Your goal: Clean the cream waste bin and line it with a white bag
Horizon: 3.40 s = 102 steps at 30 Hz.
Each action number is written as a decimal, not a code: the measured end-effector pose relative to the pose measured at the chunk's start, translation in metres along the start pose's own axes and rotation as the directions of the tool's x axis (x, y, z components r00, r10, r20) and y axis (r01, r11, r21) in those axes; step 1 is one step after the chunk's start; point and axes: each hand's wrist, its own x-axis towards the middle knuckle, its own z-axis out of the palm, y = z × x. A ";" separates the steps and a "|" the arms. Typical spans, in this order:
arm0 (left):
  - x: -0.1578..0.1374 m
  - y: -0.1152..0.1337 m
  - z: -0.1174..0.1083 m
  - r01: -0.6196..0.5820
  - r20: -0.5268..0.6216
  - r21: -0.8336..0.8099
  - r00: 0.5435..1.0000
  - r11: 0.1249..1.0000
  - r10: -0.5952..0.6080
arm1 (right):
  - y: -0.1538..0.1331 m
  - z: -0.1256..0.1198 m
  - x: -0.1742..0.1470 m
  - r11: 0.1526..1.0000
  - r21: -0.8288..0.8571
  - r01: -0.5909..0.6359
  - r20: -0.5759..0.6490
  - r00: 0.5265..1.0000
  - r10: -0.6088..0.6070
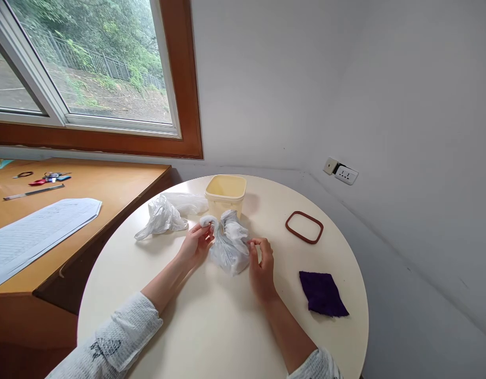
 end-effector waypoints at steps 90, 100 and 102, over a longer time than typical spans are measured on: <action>-0.012 0.017 0.014 0.005 0.202 0.177 0.979 0.984 -0.042 | -0.008 -0.009 0.011 0.989 -0.140 -0.037 0.223 0.972 0.068; -0.027 0.009 0.029 -0.143 0.487 0.527 0.858 0.838 -0.161 | -0.019 -0.010 0.018 0.950 0.127 -0.287 0.562 0.810 0.169; -0.027 0.008 0.030 -0.162 0.480 0.532 0.866 0.831 -0.139 | -0.018 -0.008 0.017 0.936 0.169 -0.310 0.527 0.831 0.180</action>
